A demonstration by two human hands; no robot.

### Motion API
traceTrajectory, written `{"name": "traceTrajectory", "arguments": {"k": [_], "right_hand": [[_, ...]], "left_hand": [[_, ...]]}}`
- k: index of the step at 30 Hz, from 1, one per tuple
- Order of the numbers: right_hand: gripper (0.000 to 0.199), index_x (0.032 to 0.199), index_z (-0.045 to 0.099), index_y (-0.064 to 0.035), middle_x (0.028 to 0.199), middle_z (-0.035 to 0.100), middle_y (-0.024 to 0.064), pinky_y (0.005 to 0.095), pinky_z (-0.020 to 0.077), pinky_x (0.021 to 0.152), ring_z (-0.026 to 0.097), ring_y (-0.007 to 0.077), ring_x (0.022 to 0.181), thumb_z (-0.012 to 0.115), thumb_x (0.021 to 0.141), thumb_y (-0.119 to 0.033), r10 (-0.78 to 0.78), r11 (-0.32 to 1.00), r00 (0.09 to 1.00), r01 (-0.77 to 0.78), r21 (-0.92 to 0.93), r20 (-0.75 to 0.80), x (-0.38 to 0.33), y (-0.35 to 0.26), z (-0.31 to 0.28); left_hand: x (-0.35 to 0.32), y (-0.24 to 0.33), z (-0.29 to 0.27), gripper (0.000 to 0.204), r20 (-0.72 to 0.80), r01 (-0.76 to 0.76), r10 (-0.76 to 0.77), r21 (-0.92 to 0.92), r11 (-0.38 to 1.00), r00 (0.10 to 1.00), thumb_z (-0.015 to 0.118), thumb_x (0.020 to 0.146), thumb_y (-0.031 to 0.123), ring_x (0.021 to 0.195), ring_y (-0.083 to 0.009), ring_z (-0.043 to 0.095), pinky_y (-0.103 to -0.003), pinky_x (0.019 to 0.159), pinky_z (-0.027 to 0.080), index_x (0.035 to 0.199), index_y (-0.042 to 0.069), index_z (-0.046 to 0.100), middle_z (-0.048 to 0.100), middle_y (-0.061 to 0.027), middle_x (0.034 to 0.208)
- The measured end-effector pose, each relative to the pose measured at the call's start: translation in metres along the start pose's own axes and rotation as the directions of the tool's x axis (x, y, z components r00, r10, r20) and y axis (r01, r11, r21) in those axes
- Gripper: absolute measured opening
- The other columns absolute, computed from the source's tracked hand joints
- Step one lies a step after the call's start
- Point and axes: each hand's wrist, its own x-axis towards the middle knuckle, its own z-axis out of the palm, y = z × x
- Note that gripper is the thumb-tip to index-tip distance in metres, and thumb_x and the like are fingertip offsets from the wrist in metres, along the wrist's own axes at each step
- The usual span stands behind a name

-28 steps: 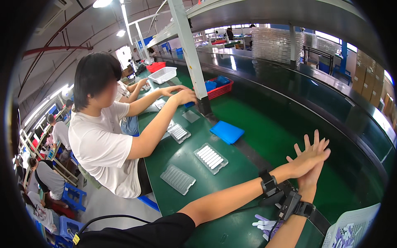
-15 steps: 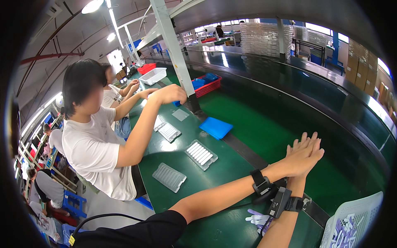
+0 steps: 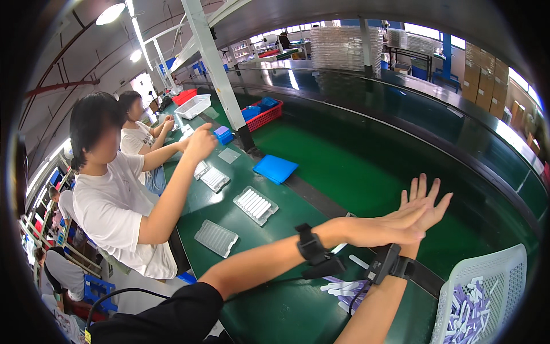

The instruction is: Sorting and arranging white and purple plastic strips into designated individual compartments within clear plastic trays at a factory workbench line.

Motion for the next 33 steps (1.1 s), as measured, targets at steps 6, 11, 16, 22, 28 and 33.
{"name": "traceTrajectory", "arguments": {"k": [6, 11, 16, 22, 28, 33], "right_hand": [[0.089, 0.164, 0.026, -0.0141, 0.158, 0.046, 0.0249, 0.0573, 0.0054, 0.126, 0.032, 0.0362, 0.154, 0.038, 0.099, -0.074, 0.084, 0.993, 0.996, -0.086, 0.078, 0.034, -0.008, 0.007, 0.026], [0.084, 0.161, 0.030, -0.0069, 0.147, 0.058, 0.0255, 0.0513, 0.0220, 0.123, 0.052, 0.0320, 0.140, 0.038, 0.103, -0.066, 0.081, 0.995, 0.996, -0.079, 0.063, -0.033, -0.011, -0.004, 0.023], [0.068, 0.158, 0.032, -0.0033, 0.143, 0.063, 0.0214, 0.0408, 0.0408, 0.112, 0.061, 0.0282, 0.130, 0.041, 0.106, -0.047, 0.125, 0.987, 0.986, -0.112, 0.116, -0.111, -0.016, -0.023, 0.043], [0.037, 0.130, 0.051, -0.0057, 0.121, 0.070, 0.0098, 0.0374, 0.0511, 0.085, 0.064, 0.0194, 0.093, 0.051, 0.103, -0.031, 0.107, 0.964, 0.967, -0.045, 0.262, -0.229, -0.008, -0.057, 0.025], [0.028, 0.117, 0.057, -0.0052, 0.104, 0.068, 0.0070, 0.0356, 0.0470, 0.077, 0.059, 0.0174, 0.080, 0.052, 0.102, -0.029, -0.005, 0.952, 0.952, 0.098, 0.289, -0.305, -0.012, -0.090, 0.027], [0.022, 0.105, 0.059, -0.0068, 0.093, 0.064, 0.0059, 0.0355, 0.0450, 0.073, 0.055, 0.0165, 0.075, 0.048, 0.103, -0.027, -0.096, 0.914, 0.979, 0.157, 0.374, -0.178, -0.022, -0.124, 0.020]], "left_hand": [[-0.091, 0.024, -0.016, 0.067, -0.084, 0.145, -0.140, 0.057, 0.988, 0.987, 0.048, 0.110, 0.048, 0.138, -0.0260, 0.050, -0.038, 0.115, 0.039, 0.156, -0.001, 0.040, 0.054, -0.0192, 0.148], [-0.217, 0.045, -0.022, 0.026, -0.633, 0.687, -0.363, 0.392, 0.612, 0.684, 0.069, 0.100, 0.025, 0.072, -0.0179, 0.068, -0.033, 0.068, 0.054, 0.113, 0.003, 0.074, 0.074, -0.0107, 0.085], [-0.356, -0.011, 0.008, 0.028, -0.814, 0.768, 0.037, 0.561, 0.309, 0.580, 0.072, 0.091, 0.028, 0.094, -0.0317, 0.055, -0.043, 0.085, 0.041, 0.110, 0.009, 0.067, 0.057, -0.0110, 0.096], [-0.330, -0.023, 0.043, 0.033, -0.789, 0.741, -0.036, 0.559, 0.371, 0.614, 0.070, 0.092, 0.026, 0.100, -0.0325, 0.050, -0.043, 0.090, 0.037, 0.118, 0.008, 0.062, 0.053, -0.0126, 0.104], [-0.242, 0.018, 0.073, 0.037, -0.608, 0.608, -0.127, 0.708, 0.359, 0.783, 0.070, 0.094, 0.028, 0.096, -0.0388, 0.052, -0.046, 0.087, 0.044, 0.116, 0.000, 0.057, 0.054, -0.0183, 0.106], [-0.218, 0.039, 0.089, 0.049, -0.454, 0.467, -0.140, 0.768, 0.439, 0.880, 0.076, 0.092, 0.036, 0.091, -0.0360, 0.058, -0.044, 0.082, 0.049, 0.123, 0.001, 0.058, 0.058, -0.0161, 0.102]]}}
